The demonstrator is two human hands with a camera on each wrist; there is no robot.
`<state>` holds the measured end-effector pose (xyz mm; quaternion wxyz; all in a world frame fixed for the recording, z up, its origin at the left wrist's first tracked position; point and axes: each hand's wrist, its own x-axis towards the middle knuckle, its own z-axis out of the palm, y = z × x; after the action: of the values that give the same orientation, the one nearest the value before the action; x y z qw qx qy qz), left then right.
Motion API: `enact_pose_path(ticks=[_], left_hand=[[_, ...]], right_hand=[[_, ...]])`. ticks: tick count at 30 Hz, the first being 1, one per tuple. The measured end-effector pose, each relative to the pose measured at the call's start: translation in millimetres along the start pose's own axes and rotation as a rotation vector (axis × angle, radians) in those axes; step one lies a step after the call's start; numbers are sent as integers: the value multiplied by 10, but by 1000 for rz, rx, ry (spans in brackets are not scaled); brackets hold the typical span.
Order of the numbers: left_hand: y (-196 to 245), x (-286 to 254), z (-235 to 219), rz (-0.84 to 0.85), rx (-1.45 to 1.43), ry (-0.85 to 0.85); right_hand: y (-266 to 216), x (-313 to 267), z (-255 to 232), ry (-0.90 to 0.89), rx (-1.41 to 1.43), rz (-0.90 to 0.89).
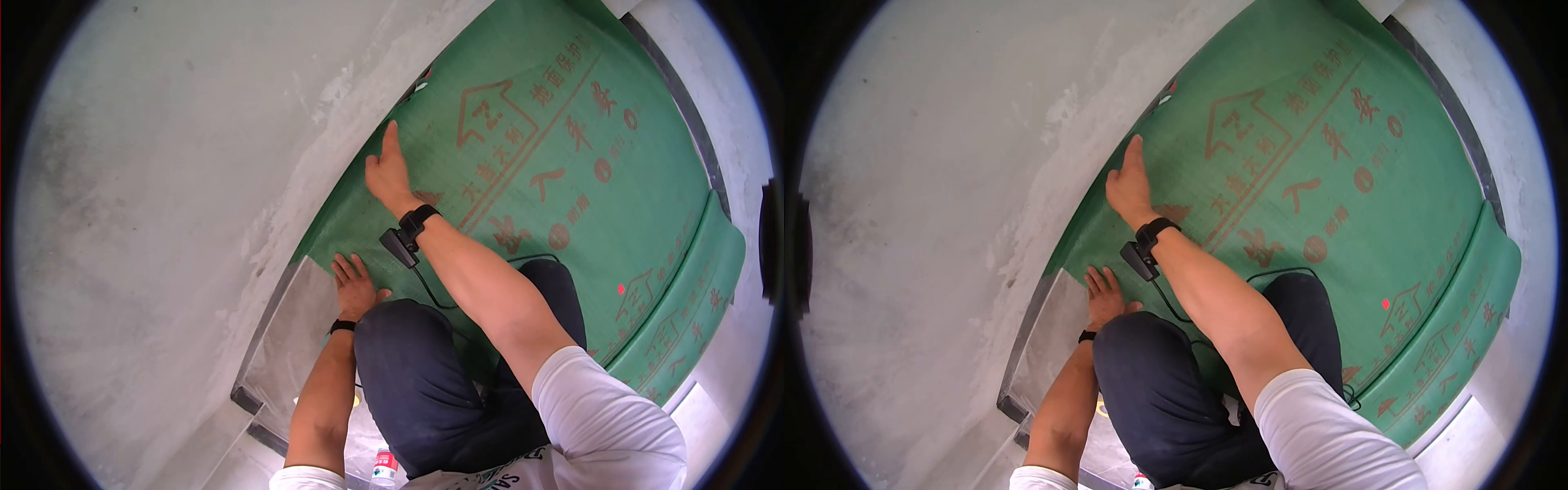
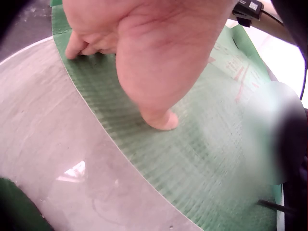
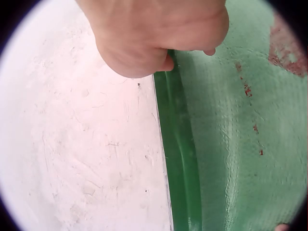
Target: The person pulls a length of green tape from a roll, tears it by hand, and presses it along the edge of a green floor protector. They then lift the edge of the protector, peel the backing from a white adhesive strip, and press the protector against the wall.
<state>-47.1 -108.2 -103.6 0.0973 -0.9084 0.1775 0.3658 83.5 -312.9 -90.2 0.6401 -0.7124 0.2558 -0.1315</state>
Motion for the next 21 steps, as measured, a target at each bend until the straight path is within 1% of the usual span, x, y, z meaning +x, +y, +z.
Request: enact_pose_path(ticks=[1, 3, 7, 10, 12, 13, 15, 16, 18, 21], left_hand=[[-1, 5, 5, -2, 9, -3], [5, 13, 14, -5, 17, -6], [-22, 22, 29, -3, 14, -6], [-29, 16, 26, 2, 4, -7], [-22, 27, 35, 4, 14, -5], [-26, 32, 41, 4, 17, -1], [-45, 42, 79, 13, 17, 14], [-51, 41, 100, 23, 16, 29], [-47, 38, 93, 23, 19, 31], [-38, 33, 91, 23, 22, 35]], right_hand=[[20, 15, 31, 1, -1, 3], [31, 37, 62, 10, -131, -106], [10, 24, 61, -14, -107, -61], [59, -10, 57, -12, -154, -96], [88, -112, 118, 0, -271, -153], [98, -151, 158, 0, -269, -151], [35, -200, 187, -59, -246, -126], [8, -198, 181, -58, -245, -125], [-62, -188, 166, -84, -216, -60], [-94, -144, 173, -115, -226, -38]])
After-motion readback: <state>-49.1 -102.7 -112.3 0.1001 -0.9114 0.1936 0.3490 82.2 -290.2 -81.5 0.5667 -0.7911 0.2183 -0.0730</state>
